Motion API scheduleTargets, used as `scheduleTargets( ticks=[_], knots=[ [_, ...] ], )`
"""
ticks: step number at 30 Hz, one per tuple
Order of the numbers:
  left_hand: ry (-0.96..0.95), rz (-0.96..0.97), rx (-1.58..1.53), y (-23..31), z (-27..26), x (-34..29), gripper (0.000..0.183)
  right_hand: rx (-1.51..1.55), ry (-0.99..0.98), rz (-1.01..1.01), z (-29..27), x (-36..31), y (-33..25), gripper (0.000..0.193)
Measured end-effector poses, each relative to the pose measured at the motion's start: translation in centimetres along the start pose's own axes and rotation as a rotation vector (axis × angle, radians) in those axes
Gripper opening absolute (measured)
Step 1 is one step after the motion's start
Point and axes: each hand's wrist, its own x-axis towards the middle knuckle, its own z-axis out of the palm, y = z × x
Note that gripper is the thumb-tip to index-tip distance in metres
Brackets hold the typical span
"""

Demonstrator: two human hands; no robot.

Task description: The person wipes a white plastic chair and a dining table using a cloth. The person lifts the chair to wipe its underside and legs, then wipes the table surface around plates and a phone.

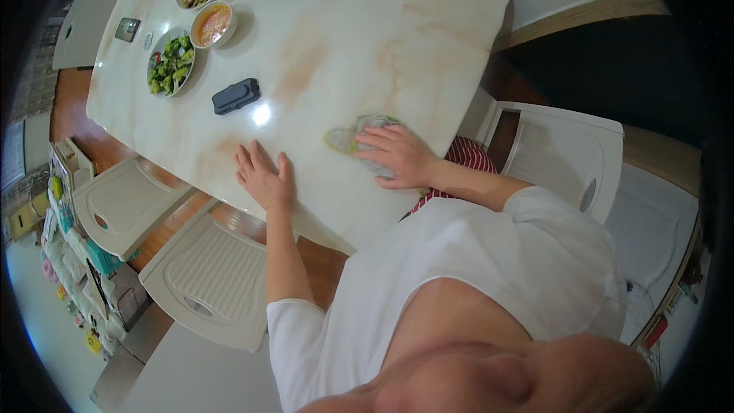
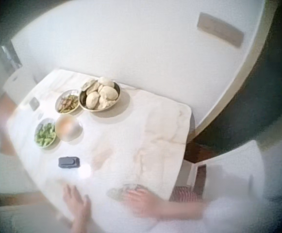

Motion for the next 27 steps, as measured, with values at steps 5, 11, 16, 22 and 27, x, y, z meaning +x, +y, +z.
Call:
scheduleTargets(
  ticks=[5, 11, 16, 22, 27],
  knots=[
    [0.0, 0.001, 0.01, 0.1, -0.1, -0.2, 0.064, -0.219, 0.232, 0.223, -3.9, -4.1, 5.6, 0.058],
    [-0.021, 0.006, 0.054, 0.4, 0.0, -0.3, 0.062, -0.354, 0.441, 0.461, -11.0, -2.9, 16.2, 0.054],
    [-0.028, 0.021, 0.061, 0.8, -0.2, 0.0, 0.062, -0.428, 0.591, 0.542, -14.8, -1.0, 25.4, 0.054],
    [-0.052, -0.009, 0.024, 0.1, 0.2, -0.2, 0.066, -0.559, 0.7, 0.731, -18.9, 0.7, 30.2, 0.056],
    [-0.056, 0.002, 0.045, -0.1, 0.0, -0.4, 0.066, -0.339, 0.828, 1.106, -20.9, 2.5, 30.5, 0.057]
  ],
)
